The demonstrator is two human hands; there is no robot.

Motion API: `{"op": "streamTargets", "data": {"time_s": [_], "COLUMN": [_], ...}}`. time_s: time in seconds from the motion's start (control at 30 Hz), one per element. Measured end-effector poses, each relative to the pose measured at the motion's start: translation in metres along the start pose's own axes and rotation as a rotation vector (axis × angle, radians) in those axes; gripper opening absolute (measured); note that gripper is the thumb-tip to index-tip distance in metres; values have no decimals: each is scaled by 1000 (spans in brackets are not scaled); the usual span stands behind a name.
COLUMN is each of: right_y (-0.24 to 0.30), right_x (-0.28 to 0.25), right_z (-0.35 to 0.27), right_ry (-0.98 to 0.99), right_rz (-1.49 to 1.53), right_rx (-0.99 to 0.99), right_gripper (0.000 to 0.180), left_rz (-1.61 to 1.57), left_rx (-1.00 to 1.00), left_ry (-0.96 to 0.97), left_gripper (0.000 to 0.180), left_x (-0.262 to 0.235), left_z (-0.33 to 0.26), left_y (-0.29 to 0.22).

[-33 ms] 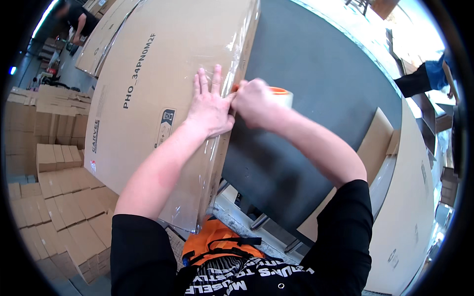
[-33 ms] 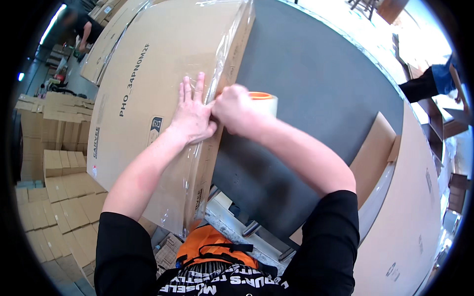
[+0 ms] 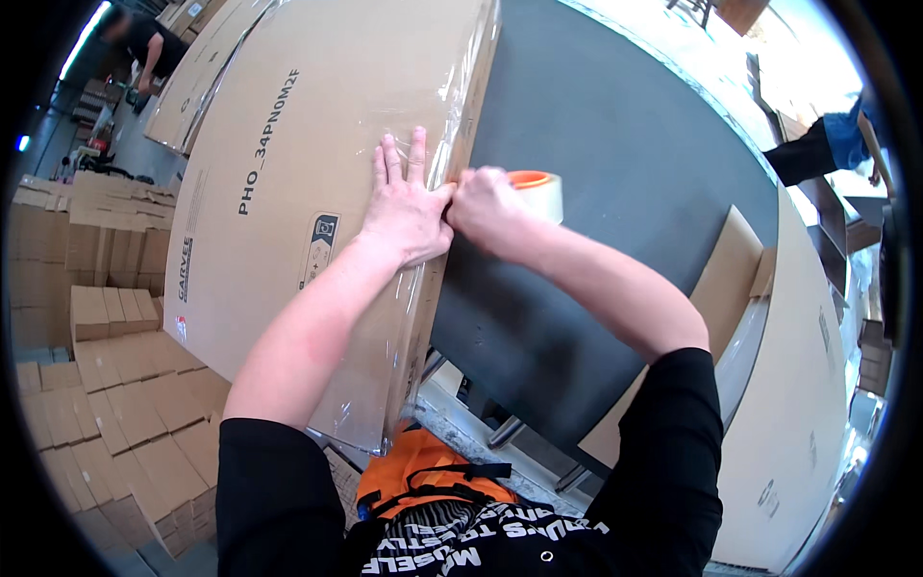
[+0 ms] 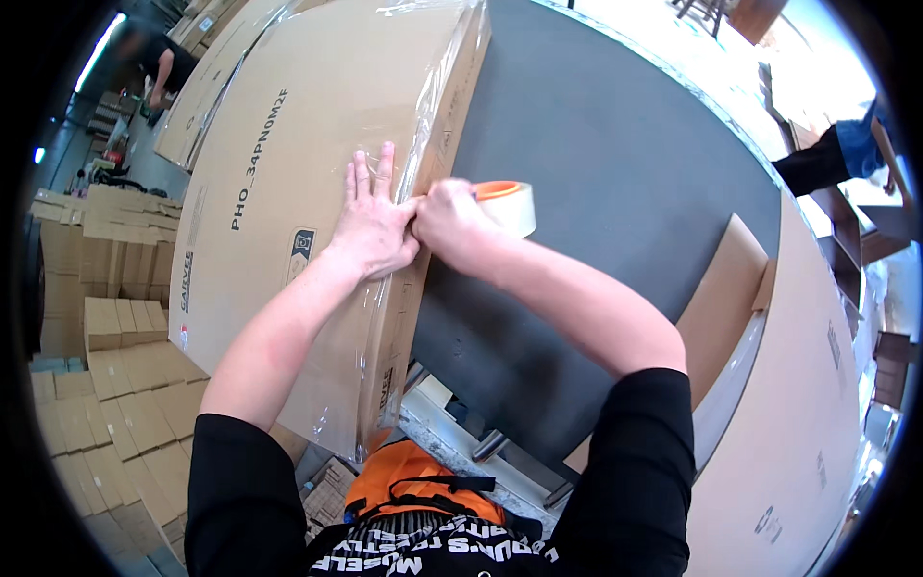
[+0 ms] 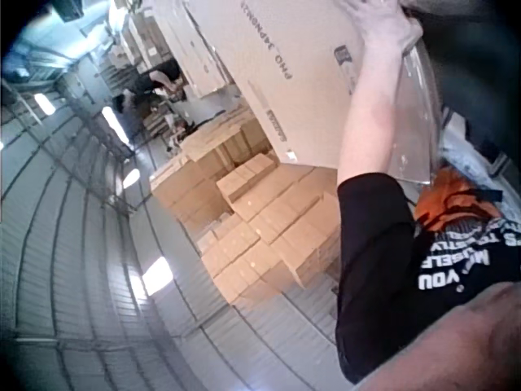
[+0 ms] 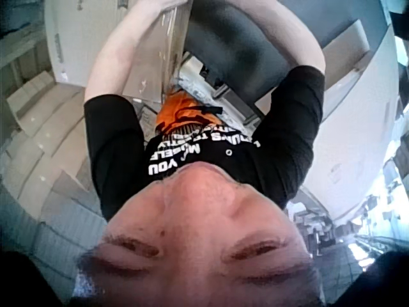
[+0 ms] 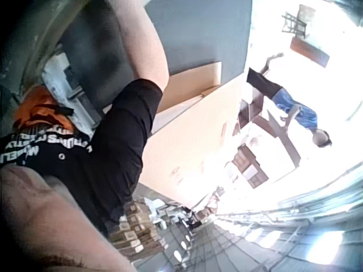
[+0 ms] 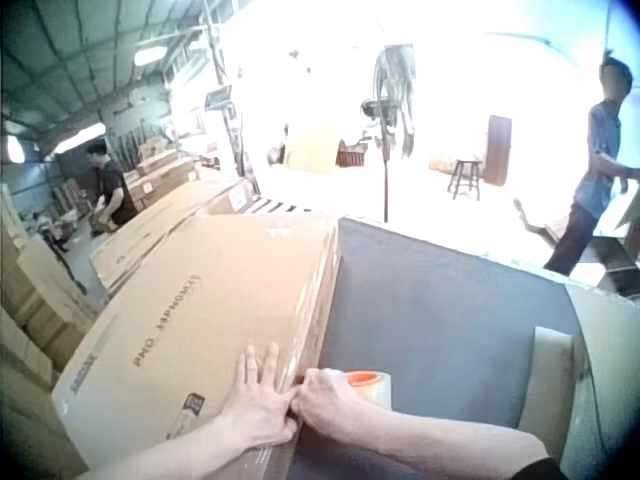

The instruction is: The person places foam sheets into a large cardboard box on a conveyor belt, folds the box closed, and seals the seams and edges with tape using a handheld tape dispenser.

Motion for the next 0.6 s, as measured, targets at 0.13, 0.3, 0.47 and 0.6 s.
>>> {"op": "streamTargets", "data": {"time_s": [0.13,0.3,0.47,0.6], "right_y": [-8,-43,-74,-80], "right_x": [10,24,-9,-61], "right_z": [-25,-69,-95,-99], "right_ry": [164,649,357,224], "right_rz": [344,675,904,807], "right_rx": [52,306,522,428], "right_gripper": [22,28,34,39], "left_rz": [-6,-143,-1067,-376], "left_rx": [-44,-105,-57,-301], "left_ry": [89,-36,-622,66], "left_gripper": [43,52,83,120], "left_x": [0,-2,17,76], "left_z": [7,20,-22,-136], "left_y": [1,10,74,-3]}}
Point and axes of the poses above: each hand's wrist, its own z-axis towards the middle knuckle, its own x-axis out of the palm, y = z × x, the point moved 9 cm from there along z, towards the middle knuckle, and after that the axes turned 14 degrees about y, right-handed, at the moved point
